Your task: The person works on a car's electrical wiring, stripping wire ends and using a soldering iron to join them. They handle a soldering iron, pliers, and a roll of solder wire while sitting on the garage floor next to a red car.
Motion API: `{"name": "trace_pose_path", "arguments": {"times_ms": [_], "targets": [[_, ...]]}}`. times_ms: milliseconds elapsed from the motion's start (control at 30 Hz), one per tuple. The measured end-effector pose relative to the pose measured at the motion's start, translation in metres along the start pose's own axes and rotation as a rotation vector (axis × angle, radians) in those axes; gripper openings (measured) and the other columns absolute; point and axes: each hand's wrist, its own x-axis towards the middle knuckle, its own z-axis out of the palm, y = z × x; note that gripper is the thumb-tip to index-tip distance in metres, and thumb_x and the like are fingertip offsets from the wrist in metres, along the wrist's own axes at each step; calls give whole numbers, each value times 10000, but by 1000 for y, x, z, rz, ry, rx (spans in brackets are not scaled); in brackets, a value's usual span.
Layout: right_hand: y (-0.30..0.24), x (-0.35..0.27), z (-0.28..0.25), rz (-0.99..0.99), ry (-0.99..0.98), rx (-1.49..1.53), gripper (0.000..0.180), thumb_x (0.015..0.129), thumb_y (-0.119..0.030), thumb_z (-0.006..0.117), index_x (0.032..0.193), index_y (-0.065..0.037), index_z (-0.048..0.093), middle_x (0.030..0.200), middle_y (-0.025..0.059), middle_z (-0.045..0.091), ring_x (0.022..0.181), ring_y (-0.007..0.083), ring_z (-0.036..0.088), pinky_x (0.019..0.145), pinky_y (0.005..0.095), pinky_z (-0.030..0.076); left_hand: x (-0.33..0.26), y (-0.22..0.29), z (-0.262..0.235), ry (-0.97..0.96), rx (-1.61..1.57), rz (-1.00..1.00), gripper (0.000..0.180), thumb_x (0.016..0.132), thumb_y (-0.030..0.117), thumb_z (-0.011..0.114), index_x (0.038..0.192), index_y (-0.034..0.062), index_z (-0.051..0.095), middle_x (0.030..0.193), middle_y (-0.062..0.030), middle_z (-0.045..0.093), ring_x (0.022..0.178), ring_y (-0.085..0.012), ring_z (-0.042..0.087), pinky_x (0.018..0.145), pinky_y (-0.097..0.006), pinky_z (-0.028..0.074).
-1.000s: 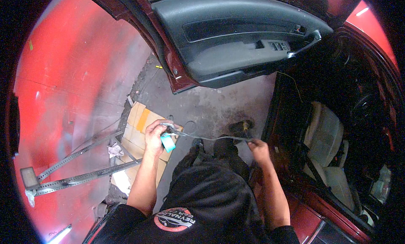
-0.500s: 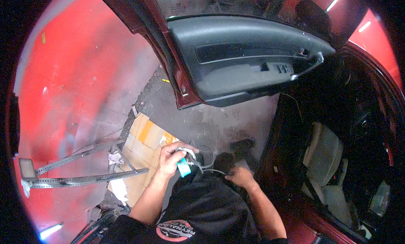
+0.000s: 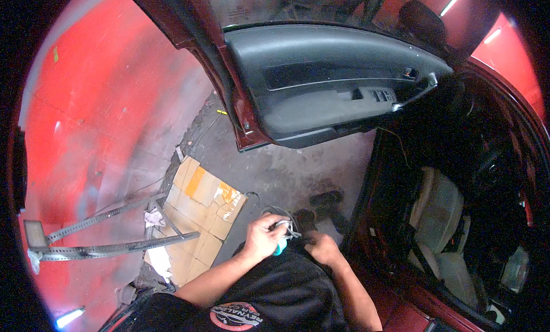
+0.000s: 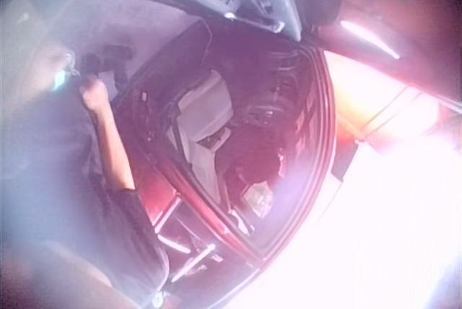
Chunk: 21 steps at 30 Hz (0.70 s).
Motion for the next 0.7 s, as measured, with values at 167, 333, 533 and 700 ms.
{"name": "trace_pose_path", "arguments": {"times_ms": [167,333,533,700], "targets": [[-68,-31,-20,-188,263,180,320,853,-238,725,1080,-16,682,931,183,696,831,289,691,746,378,529,3,-4,3,-7,117,84,139,818,65,691,950,25,696,862,-129,690,772,-223,692,675,-330,539],[-77,-10,-14,-511,455,-135,197,790,-134,706,956,-32,678,856,138,657,713,343,657,631,433,531,2,5,6,21,111,137,200,811,65,666,1003,8,665,926,-165,691,851,-286,698,742,-348,552],[-82,-6,-13,-579,406,-37,122,797,-93,682,888,-22,643,826,99,631,695,250,637,605,369,507,8,-4,-3,75,159,18,216,868,56,580,1074,28,639,853,-163,697,773,-289,703,692,-359,552],[-83,-53,-42,-363,343,1066,115,831,-100,613,757,-33,558,734,33,513,590,106,462,508,259,371,35,-92,-42,121,18,-314,224,911,36,484,1063,26,648,898,-127,697,844,-202,672,755,-342,517]]}}
